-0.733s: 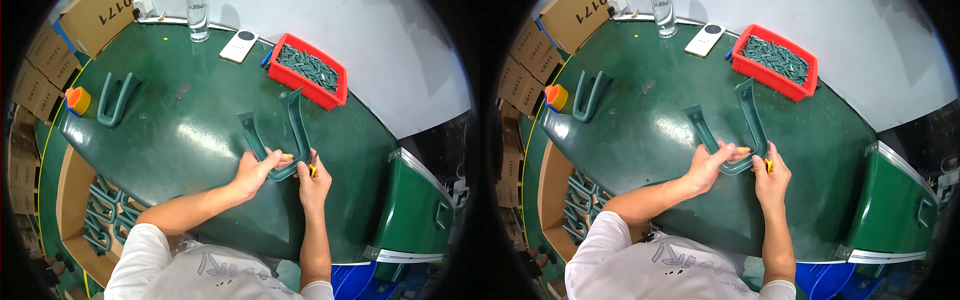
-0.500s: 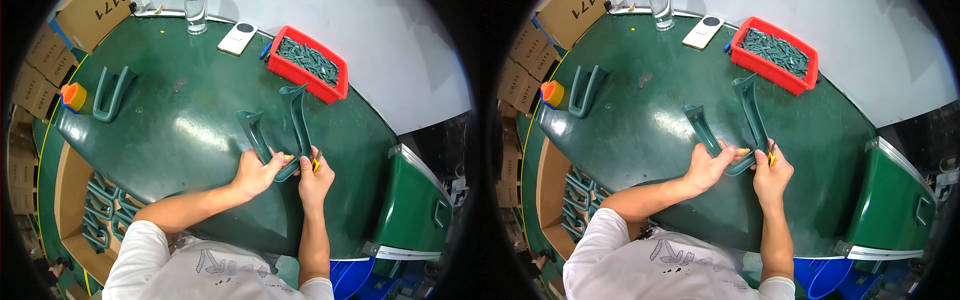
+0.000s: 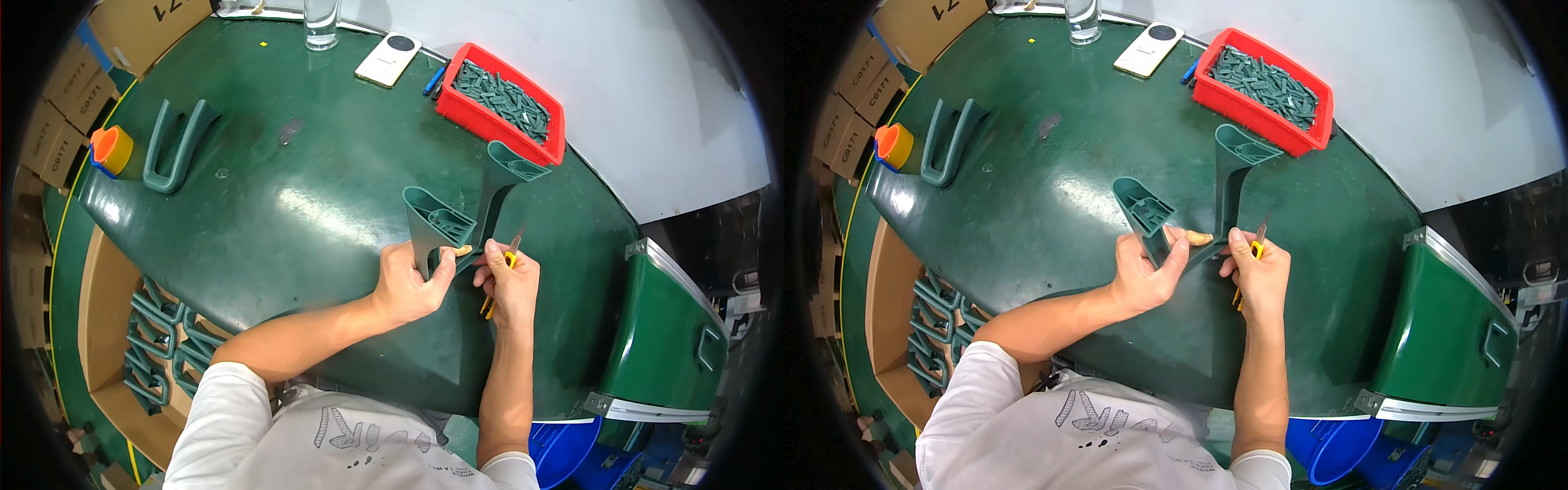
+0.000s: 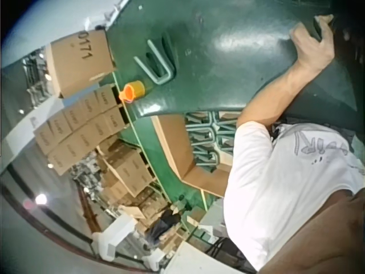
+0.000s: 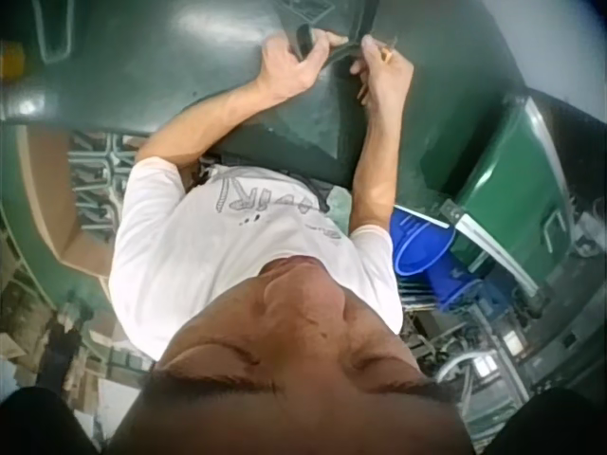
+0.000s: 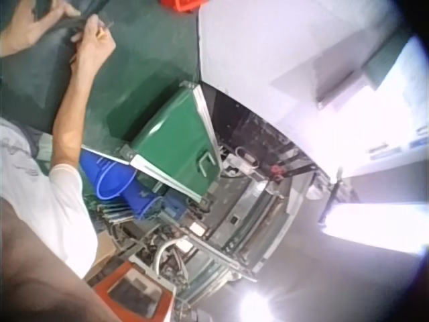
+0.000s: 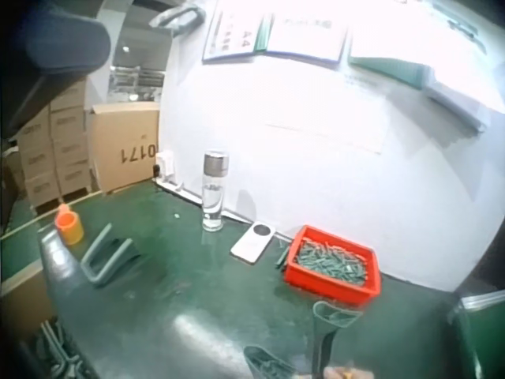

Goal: Deburring molded green plastic parts using a utility knife at a factory workbench.

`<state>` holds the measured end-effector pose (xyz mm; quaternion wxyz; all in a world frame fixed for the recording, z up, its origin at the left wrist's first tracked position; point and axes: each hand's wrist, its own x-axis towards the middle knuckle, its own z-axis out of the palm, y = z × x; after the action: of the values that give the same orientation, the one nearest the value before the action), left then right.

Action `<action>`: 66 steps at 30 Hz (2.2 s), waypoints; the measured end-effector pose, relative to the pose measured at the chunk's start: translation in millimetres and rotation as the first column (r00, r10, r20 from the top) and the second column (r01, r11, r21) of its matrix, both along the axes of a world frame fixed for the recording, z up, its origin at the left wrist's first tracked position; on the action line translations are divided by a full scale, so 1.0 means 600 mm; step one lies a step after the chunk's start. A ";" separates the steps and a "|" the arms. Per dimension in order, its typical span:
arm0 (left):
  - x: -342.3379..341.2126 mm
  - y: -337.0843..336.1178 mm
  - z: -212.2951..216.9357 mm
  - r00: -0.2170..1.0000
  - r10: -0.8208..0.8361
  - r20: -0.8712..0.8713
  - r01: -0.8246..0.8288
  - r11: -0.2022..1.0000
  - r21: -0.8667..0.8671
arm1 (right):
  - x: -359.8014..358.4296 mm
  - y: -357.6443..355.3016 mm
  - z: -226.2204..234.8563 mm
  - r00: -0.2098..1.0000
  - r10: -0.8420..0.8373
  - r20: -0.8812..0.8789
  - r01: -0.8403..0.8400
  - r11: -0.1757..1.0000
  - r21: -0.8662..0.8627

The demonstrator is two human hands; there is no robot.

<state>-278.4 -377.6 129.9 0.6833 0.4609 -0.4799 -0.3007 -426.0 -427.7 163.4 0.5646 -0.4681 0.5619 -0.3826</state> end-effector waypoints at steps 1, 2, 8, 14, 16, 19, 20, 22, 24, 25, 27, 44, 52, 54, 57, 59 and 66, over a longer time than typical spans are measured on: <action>0.004 -0.002 0.000 1.000 0.009 0.004 -0.009 1.000 -0.027 | -0.003 0.000 0.000 0.998 0.031 0.060 -0.033 0.999 0.041; 0.008 -0.002 -0.001 0.998 0.031 0.049 -0.028 0.998 -0.049 | -0.005 0.001 0.000 0.991 0.058 0.121 -0.068 0.995 0.078; 0.018 -0.005 0.011 0.988 0.047 0.145 -0.026 0.989 -0.147 | 0.019 0.035 -0.025 0.908 0.040 0.418 -0.156 0.956 0.247; 0.019 -0.014 0.005 0.998 0.038 -0.049 -0.034 0.997 0.069 | 0.048 0.097 -0.012 0.940 0.112 0.323 -0.196 0.951 0.241; 0.026 -0.035 -0.020 0.930 0.040 -0.366 -0.016 0.998 0.068 | 0.044 0.107 0.009 0.975 0.091 0.205 -0.082 0.995 -0.051; 0.043 -0.041 0.002 0.770 -0.115 -0.627 0.197 0.978 0.064 | -0.002 0.104 0.066 0.995 -0.028 -0.091 -0.057 0.599 -0.799; 0.046 -0.038 0.004 0.733 -0.151 -0.663 0.257 0.964 0.064 | -0.009 0.087 0.096 0.988 -0.095 -0.123 -0.078 0.381 -0.921; 0.042 -0.041 0.009 0.638 -0.220 -0.738 0.378 0.925 0.051 | -0.022 0.043 0.143 0.995 -0.100 0.028 0.070 0.442 -0.894; 0.043 -0.032 0.009 0.559 -0.219 -0.800 0.451 0.890 0.071 | 0.022 -0.045 0.165 0.937 -0.325 -0.131 0.115 0.639 -0.760; 0.040 -0.031 0.014 0.538 -0.228 -0.812 0.477 0.876 0.070 | 0.003 -0.089 0.144 0.933 -0.255 -0.253 0.005 0.713 -0.701; 0.040 -0.027 0.013 0.544 -0.256 -0.799 0.506 0.859 0.070 | -0.011 -0.095 0.099 0.905 -0.133 -0.404 -0.095 0.863 -0.496; 0.059 -0.065 -0.008 0.764 0.194 0.616 0.008 0.951 -0.310 | 0.026 0.060 0.030 0.956 0.171 0.239 -0.219 0.957 0.191; 0.056 -0.054 -0.019 0.936 -0.209 0.285 0.207 0.978 0.039 | -0.052 0.007 -0.007 0.840 0.129 -0.527 -0.433 0.743 -0.510; 0.057 -0.059 -0.032 0.920 -0.309 0.239 0.298 0.951 0.083 | -0.063 -0.003 -0.023 0.766 -0.061 -0.640 -0.451 0.660 -0.601; 0.060 -0.063 -0.038 0.875 -0.409 0.260 0.392 0.913 0.114 | -0.079 0.006 -0.051 0.685 -0.167 -0.709 -0.498 0.603 -0.624; 0.060 -0.062 -0.036 0.849 -0.480 0.222 0.448 0.876 0.179 | -0.080 0.009 -0.055 0.696 -0.189 -0.693 -0.495 0.573 -0.654; 0.062 -0.057 -0.021 0.817 -0.513 0.262 0.452 0.853 0.260 | -0.068 0.012 -0.063 0.718 -0.176 -0.674 -0.496 0.550 -0.672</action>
<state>-241.4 -411.9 117.1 0.4505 0.4280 -0.6559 -0.4286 -466.9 -420.8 125.6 0.0707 -0.8320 0.4314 -0.3415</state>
